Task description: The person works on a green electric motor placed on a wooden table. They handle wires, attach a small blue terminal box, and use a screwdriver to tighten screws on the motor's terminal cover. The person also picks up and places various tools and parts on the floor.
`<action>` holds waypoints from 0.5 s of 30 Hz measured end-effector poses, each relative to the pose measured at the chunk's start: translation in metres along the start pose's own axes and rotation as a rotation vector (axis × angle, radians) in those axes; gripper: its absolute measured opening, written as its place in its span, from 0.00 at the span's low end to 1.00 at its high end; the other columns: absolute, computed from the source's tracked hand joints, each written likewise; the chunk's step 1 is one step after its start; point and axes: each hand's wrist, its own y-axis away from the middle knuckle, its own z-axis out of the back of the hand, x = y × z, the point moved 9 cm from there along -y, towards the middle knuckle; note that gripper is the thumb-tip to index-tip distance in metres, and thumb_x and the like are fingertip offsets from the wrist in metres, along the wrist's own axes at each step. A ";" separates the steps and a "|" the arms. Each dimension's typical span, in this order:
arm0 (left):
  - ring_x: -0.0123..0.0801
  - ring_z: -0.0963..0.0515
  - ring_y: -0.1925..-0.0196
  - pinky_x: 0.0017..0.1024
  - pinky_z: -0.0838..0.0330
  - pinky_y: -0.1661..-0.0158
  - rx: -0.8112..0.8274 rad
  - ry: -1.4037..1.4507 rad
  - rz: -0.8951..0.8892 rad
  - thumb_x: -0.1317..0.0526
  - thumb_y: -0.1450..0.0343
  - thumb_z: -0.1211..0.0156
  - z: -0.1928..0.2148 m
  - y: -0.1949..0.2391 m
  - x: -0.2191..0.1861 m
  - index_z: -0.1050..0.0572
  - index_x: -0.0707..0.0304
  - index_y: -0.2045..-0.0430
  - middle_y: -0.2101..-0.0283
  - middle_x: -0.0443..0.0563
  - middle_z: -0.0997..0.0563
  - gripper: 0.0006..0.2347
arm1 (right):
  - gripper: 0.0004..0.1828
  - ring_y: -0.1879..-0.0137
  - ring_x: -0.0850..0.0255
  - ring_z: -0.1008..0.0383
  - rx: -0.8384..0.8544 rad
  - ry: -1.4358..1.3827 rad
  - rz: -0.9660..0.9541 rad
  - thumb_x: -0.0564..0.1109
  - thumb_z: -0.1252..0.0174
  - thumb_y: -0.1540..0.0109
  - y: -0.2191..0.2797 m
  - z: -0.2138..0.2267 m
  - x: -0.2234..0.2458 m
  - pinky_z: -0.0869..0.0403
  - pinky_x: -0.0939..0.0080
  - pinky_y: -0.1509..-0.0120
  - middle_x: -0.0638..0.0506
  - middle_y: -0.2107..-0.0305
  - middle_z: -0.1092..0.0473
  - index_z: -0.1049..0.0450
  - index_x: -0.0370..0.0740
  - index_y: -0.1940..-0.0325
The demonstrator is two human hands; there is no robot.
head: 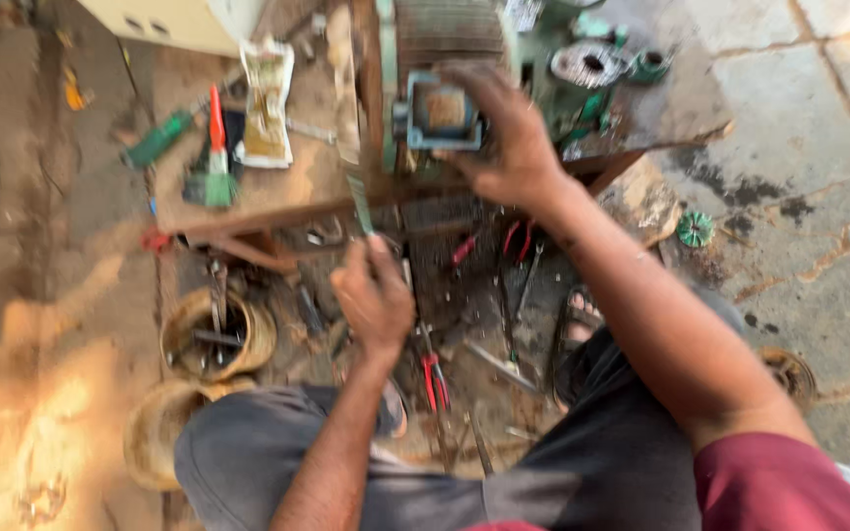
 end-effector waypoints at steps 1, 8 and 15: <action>0.36 0.33 0.81 0.36 0.41 0.74 -0.072 0.003 0.034 0.56 0.16 0.51 0.010 -0.002 0.008 0.29 0.67 0.72 0.81 0.54 0.32 0.16 | 0.39 0.28 0.45 0.31 -0.008 0.002 0.058 0.36 0.26 0.40 -0.002 0.004 0.004 0.30 0.47 0.20 0.44 0.36 0.34 0.37 0.39 0.28; 0.28 0.30 0.80 0.27 0.34 0.78 -0.155 0.737 0.222 0.49 0.16 0.52 0.115 -0.011 0.043 0.29 0.66 0.61 0.77 0.52 0.29 0.17 | 0.42 0.36 0.44 0.37 0.224 0.078 0.198 0.52 0.21 0.46 0.059 -0.026 0.045 0.35 0.43 0.30 0.39 0.44 0.37 0.31 0.38 0.33; 0.36 0.32 0.79 0.34 0.36 0.77 -0.411 1.119 0.350 0.52 0.14 0.57 0.224 0.005 0.067 0.31 0.71 0.58 0.75 0.56 0.30 0.17 | 0.54 0.30 0.43 0.38 1.261 0.342 0.008 0.54 0.29 0.58 0.243 -0.217 -0.022 0.37 0.42 0.28 0.35 0.38 0.38 0.41 0.35 0.31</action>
